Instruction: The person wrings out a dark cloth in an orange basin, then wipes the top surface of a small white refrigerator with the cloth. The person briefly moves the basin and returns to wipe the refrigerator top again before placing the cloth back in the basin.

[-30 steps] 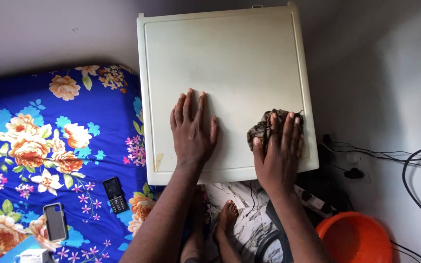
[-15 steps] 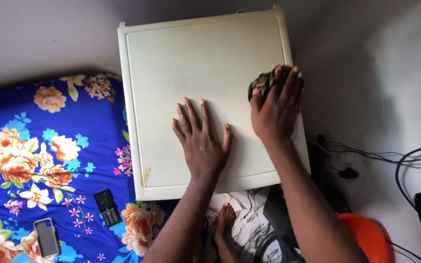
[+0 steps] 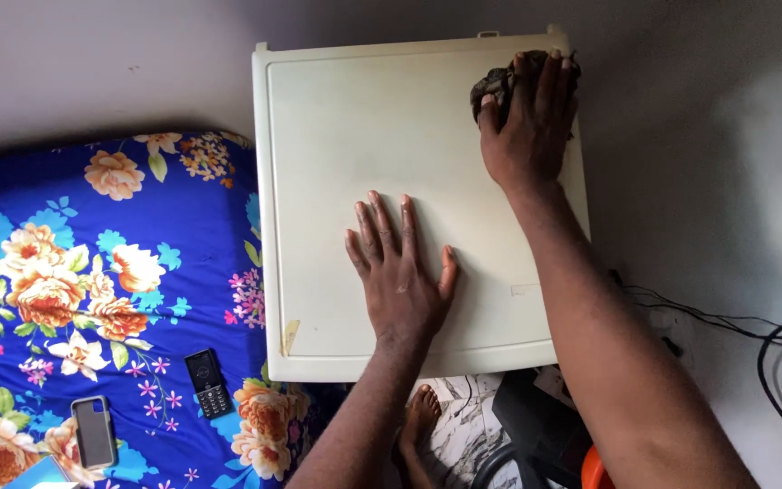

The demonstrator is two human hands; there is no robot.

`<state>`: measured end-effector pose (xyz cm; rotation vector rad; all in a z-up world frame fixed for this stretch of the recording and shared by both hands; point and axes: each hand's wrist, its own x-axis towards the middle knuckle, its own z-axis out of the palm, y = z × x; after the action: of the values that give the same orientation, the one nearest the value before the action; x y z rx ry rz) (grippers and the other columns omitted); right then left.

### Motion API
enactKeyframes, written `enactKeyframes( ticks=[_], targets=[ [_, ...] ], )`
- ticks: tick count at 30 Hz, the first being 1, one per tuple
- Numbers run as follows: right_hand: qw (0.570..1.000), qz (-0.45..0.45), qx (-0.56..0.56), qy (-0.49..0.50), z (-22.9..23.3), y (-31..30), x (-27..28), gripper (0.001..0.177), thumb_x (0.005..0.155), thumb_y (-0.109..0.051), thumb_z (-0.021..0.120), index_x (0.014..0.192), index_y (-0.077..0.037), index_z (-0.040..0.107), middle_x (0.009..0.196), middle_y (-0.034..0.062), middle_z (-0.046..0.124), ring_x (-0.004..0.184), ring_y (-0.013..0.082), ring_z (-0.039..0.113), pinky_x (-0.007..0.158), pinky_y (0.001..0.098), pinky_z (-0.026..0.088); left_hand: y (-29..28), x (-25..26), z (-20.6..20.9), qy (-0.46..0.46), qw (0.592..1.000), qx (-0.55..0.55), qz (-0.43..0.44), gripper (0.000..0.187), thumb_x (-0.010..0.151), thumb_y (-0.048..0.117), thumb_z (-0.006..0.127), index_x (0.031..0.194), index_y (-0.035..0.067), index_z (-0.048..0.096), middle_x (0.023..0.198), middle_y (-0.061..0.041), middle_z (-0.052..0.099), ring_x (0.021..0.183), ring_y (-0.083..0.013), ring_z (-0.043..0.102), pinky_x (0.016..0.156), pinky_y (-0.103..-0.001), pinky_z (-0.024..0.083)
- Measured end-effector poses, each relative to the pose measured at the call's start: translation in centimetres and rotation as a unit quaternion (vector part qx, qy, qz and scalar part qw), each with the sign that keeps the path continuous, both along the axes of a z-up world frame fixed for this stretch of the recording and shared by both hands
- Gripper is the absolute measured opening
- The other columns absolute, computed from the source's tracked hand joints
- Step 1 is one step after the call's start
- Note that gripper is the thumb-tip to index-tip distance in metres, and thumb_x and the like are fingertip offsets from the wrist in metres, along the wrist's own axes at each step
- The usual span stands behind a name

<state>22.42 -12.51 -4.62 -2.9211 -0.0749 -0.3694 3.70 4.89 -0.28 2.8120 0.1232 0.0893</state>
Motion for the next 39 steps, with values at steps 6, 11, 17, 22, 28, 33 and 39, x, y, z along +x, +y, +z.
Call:
enactKeyframes(
  ticks=[6,11,17,22,28,33,39],
  targets=[
    [0.998,0.051,0.019,0.011,0.7,3.7,1.0,0.063,0.116,-0.044,0.045,0.164,-0.006,0.032,0.167,0.0301,0.023,0.156,0.048,0.016,0.126,0.065,0.014,0.1,0.1,-0.1,0.002,1.0,-0.007,0.005,0.082,0.098,0.055,0.043,0.162,0.008,0.019,0.168,-0.027,0.007,0.157,-0.0398,0.002,0.125,-0.06,0.001],
    [0.993,0.11,0.042,0.008,1.3,6.7,-0.8,0.057,0.114,-0.036,0.048,0.164,-0.012,0.036,0.169,0.0265,0.022,0.158,0.0456,0.017,0.127,0.064,0.015,0.3,0.1,0.3,0.003,1.0,-0.019,0.006,0.077,0.099,0.048,0.041,0.163,0.008,0.022,0.168,-0.026,0.008,0.158,-0.0392,0.003,0.126,-0.06,0.0],
    [0.979,0.187,0.067,0.037,3.3,8.0,-6.9,0.056,0.11,-0.026,0.049,0.164,-0.015,0.039,0.171,0.0235,0.022,0.159,0.0429,0.019,0.127,0.0626,0.016,0.5,-0.4,-0.6,-0.016,0.999,-0.044,0.018,0.066,0.101,0.031,0.039,0.162,0.008,0.027,0.171,-0.022,0.013,0.159,-0.0365,0.005,0.128,-0.057,0.0],
    [0.966,0.228,0.107,0.057,4.2,7.4,-13.8,0.053,0.11,-0.024,0.046,0.161,-0.012,0.042,0.171,0.0215,0.025,0.16,0.0428,0.023,0.128,0.0613,0.017,1.3,-0.8,-1.2,-0.042,0.985,-0.166,0.024,0.052,0.106,0.02,0.041,0.155,0.005,0.043,0.164,-0.015,0.037,0.162,-0.0324,0.018,0.132,-0.059,0.003],
    [0.973,0.217,0.072,0.039,5.2,9.3,-23.2,0.054,0.114,-0.028,0.037,0.158,0.003,0.04,0.167,0.0292,0.032,0.157,0.0469,0.025,0.127,0.0604,0.018,5.1,-1.1,-0.9,-0.151,0.927,-0.343,0.005,0.031,0.093,0.005,0.051,0.116,0.009,0.071,0.146,-0.016,0.066,0.148,-0.0311,0.054,0.129,-0.048,0.032],
    [0.957,0.248,0.117,0.093,6.9,15.4,-29.9,0.05,0.103,-0.019,0.05,0.147,0.004,0.046,0.155,0.0294,0.043,0.149,0.0471,0.033,0.125,0.0564,0.023,9.3,-1.0,-0.5,-0.031,0.747,-0.658,0.087,0.039,0.101,0.003,0.046,0.138,0.004,0.059,0.137,-0.016,0.068,0.12,-0.0246,0.073,0.104,-0.034,0.061],
    [0.938,0.292,0.162,0.089,5.9,20.1,-29.3,0.054,0.102,-0.019,0.055,0.148,0.004,0.042,0.149,0.0279,0.045,0.144,0.045,0.039,0.124,0.0546,0.026,11.9,-0.4,-0.8,-0.016,0.772,-0.635,-0.001,0.034,0.101,0.003,0.052,0.133,0.001,0.064,0.132,-0.016,0.071,0.121,-0.024,0.07,0.105,-0.035,0.059]
  ],
)
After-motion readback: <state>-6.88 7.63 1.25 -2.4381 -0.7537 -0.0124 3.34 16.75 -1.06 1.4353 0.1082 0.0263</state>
